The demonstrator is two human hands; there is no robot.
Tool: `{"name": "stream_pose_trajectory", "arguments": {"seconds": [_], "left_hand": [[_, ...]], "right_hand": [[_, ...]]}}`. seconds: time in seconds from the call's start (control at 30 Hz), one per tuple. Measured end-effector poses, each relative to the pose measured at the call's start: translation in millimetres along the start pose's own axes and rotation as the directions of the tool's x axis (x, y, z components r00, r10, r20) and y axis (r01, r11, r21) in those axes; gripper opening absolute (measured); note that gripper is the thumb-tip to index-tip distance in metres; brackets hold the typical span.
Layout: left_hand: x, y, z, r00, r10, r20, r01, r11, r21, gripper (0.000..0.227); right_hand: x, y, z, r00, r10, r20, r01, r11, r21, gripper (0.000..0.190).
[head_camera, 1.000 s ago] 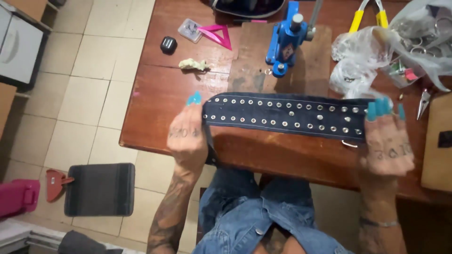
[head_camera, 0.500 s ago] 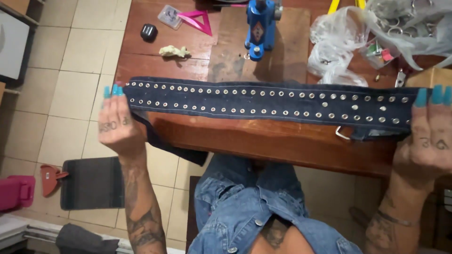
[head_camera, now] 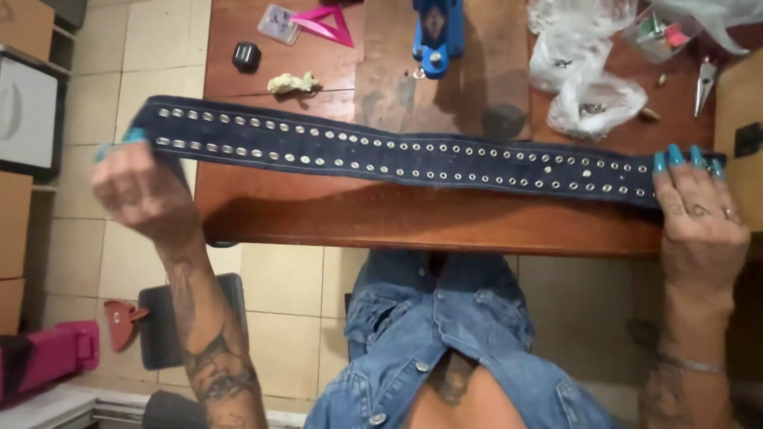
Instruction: Assembling a leather belt by adjusting metal eyelets using hand tools
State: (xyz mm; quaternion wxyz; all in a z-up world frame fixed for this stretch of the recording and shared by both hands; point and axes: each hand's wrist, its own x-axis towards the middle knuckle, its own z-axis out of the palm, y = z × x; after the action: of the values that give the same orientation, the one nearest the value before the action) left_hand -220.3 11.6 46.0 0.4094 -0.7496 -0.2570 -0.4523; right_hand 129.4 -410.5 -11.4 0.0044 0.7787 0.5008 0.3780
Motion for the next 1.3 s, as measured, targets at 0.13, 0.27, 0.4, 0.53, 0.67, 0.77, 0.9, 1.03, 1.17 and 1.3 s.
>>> {"name": "stream_pose_trajectory", "arguments": {"seconds": [0.13,0.27,0.4,0.53,0.67,0.77,0.9,1.03,1.17,1.3], "left_hand": [[-51,-6,13,0.953,0.221,0.208,-0.191,0.969,-0.154,0.012],[-69,-17,17,0.908,0.161,0.387,-0.052,0.959,-0.279,0.013],[-75,-30,-8,0.788,-0.056,0.613,0.278,0.921,-0.273,0.029],[-71,-17,-40,0.739,-0.249,0.626,0.549,0.761,-0.346,0.039],[-76,23,-54,0.784,-0.307,0.540,0.560,0.724,-0.402,0.032],[-64,78,-67,0.822,-0.213,0.528,0.458,0.799,-0.390,0.027],[-34,132,-72,0.911,0.019,0.413,0.293,0.674,-0.677,0.029],[3,166,-72,0.900,0.216,0.379,0.299,0.327,-0.896,0.024],[36,181,-72,0.925,0.258,0.280,0.219,0.242,-0.945,0.017],[42,182,-64,0.925,0.277,0.261,0.204,0.217,-0.955,0.015]], "right_hand": [[-7,-1,8,0.968,0.100,0.231,-0.166,0.943,0.287,0.036],[-2,-15,16,0.928,0.108,0.355,-0.301,0.779,0.550,0.045],[34,-35,39,0.947,0.046,0.319,-0.258,0.701,0.665,0.041],[62,-35,55,0.958,0.041,0.283,-0.248,0.609,0.753,0.035],[45,-16,42,0.932,0.139,0.334,-0.353,0.545,0.760,0.030],[40,14,31,0.906,0.249,0.341,-0.422,0.523,0.741,0.027],[128,26,13,0.978,0.075,0.193,-0.177,0.787,0.591,0.003],[186,27,29,0.916,-0.127,0.380,0.054,0.979,0.196,0.020],[225,11,68,0.416,-0.229,0.880,-0.103,0.950,0.296,0.015],[209,7,106,0.588,-0.428,0.686,0.133,0.888,0.440,0.029]]}}
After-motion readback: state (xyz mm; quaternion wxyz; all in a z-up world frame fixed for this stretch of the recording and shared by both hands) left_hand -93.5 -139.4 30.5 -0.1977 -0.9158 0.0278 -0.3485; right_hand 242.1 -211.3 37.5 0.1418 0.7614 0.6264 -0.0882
